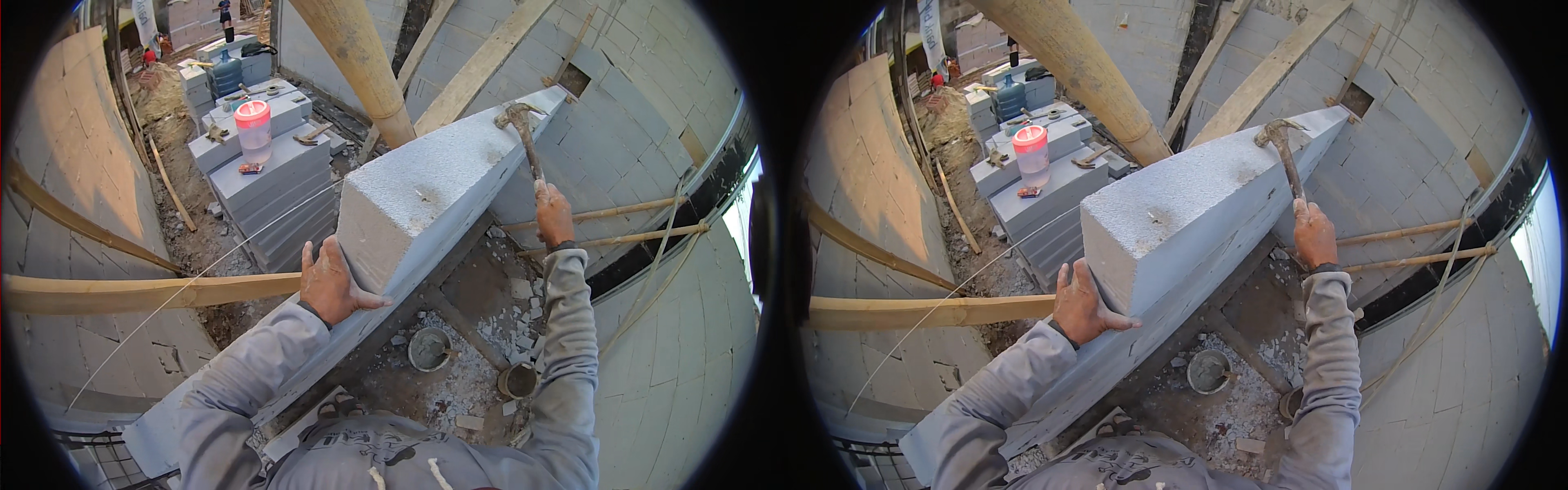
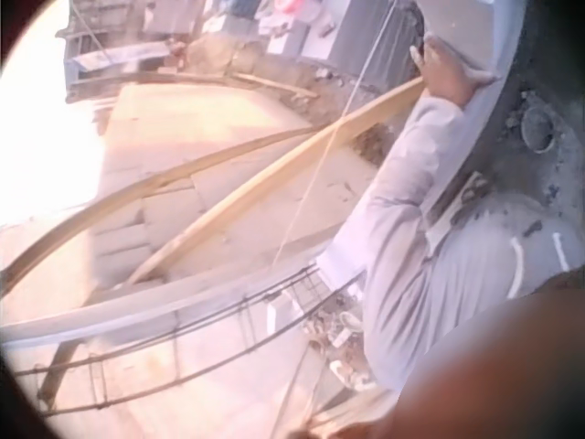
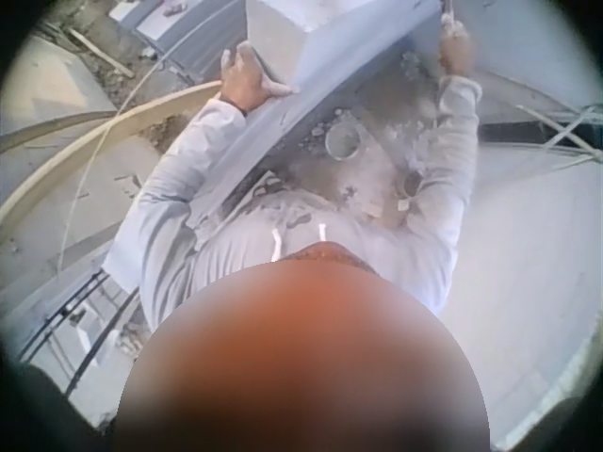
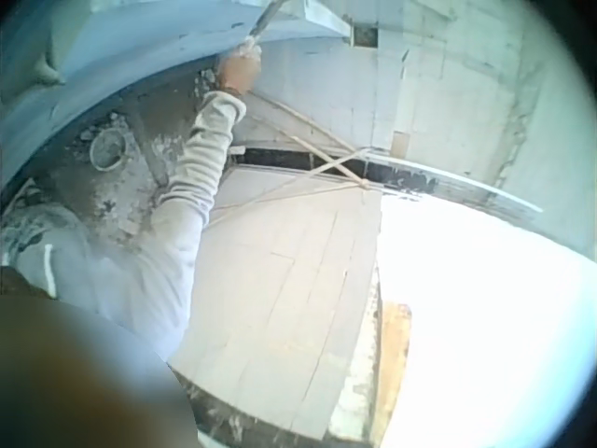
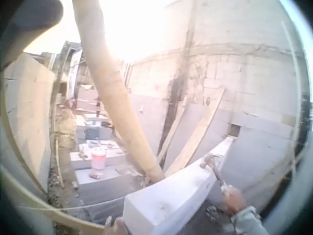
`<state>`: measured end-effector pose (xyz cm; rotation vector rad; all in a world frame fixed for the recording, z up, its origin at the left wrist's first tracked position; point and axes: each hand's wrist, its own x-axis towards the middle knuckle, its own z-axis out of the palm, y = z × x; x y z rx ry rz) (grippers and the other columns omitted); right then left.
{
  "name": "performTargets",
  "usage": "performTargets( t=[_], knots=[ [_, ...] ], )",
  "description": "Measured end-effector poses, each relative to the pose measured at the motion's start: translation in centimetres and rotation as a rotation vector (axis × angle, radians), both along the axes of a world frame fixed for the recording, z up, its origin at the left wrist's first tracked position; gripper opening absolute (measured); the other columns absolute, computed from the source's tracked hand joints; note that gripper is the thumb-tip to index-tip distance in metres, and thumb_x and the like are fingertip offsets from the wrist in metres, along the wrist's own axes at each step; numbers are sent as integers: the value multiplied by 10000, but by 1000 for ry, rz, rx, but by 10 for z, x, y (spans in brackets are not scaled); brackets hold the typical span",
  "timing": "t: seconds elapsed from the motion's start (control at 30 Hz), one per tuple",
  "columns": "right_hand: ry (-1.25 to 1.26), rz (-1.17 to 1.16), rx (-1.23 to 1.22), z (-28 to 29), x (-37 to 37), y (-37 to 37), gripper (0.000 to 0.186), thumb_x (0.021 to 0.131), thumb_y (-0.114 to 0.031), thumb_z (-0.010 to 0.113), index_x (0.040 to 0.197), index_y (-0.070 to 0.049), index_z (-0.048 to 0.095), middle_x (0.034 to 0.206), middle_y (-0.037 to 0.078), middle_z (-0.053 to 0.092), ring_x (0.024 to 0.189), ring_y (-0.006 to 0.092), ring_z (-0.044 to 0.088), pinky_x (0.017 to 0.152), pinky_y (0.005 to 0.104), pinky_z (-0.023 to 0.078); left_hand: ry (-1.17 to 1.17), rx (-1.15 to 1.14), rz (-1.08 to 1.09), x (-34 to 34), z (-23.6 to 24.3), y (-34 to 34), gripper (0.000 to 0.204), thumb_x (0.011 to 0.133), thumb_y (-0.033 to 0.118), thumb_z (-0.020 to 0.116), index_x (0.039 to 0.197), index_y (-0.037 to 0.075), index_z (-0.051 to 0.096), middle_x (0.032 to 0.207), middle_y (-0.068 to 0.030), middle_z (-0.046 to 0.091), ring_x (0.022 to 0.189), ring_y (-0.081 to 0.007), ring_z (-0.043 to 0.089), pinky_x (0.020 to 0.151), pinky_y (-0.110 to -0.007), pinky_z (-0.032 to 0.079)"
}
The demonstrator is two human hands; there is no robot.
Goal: The person picks up a concrete block from the ground, sets it onto a wall, and taps it into place with a hammer. Then, the person scoops mortar from a bucket using a trowel and spreads it across the top of the wall.
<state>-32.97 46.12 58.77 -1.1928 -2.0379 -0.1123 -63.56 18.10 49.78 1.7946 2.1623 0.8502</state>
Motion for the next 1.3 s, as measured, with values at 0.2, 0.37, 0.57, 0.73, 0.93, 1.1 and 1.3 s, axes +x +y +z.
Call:
performTargets(
  t=[0.2,0.37,0.57,0.73,0.93,1.1,1.3],
  knots=[
    [189,-33,-340,26,-16,-46,419,991,-373,406,754,-35,476,526,67,445,384,168,463,381,341,361,59,-69,14,0,2,-2,1306,469,745,742,1289,-112,196,1287,-267,405,1258,-378,412,1126,-509,24],
    [553,230,-344,66,-40,-91,371,1005,-343,393,763,-71,465,518,-21,361,371,64,360,342,239,297,11,-43,38,-2,-1,-5,1309,461,755,732,1287,-121,219,1257,-267,415,1258,-379,412,1129,-505,14],
    [214,122,-351,67,-26,-79,384,996,-366,397,764,-70,476,508,-11,367,340,75,351,302,245,273,-19,-93,6,-1,3,-5,1305,471,757,727,1288,-125,219,1273,-282,405,1252,-394,417,1134,-496,2],
    [126,20,-581,64,-12,-62,392,977,-390,430,752,-74,492,485,-25,372,320,86,362,295,257,287,49,-23,16,-2,-3,-1,1339,462,760,730,1291,-149,202,1279,-301,400,1245,-390,425,1134,-495,13],
    [424,170,-432,91,-12,-68,372,982,-395,432,807,-75,500,500,-44,380,326,58,353,286,226,270,21,-68,18,0,3,-2,1320,465,747,742,1289,-139,215,1248,-284,437,1250,-379,419,1124,-522,43],
    [356,-16,-321,80,-24,-52,404,972,-415,437,786,-63,503,533,0,429,339,115,393,307,268,304,17,5,14,-1,2,-2,1289,466,704,780,1273,-117,199,1225,-283,454,1241,-385,428,1113,-546,56],
    [-107,-58,-47,57,-4,-50,409,964,-406,456,798,-37,518,606,147,525,461,293,523,437,391,399,-12,27,-4,0,4,-1,1230,488,670,799,1230,-97,188,1164,-316,491,1221,-403,449,1115,-540,56]
  ],
)
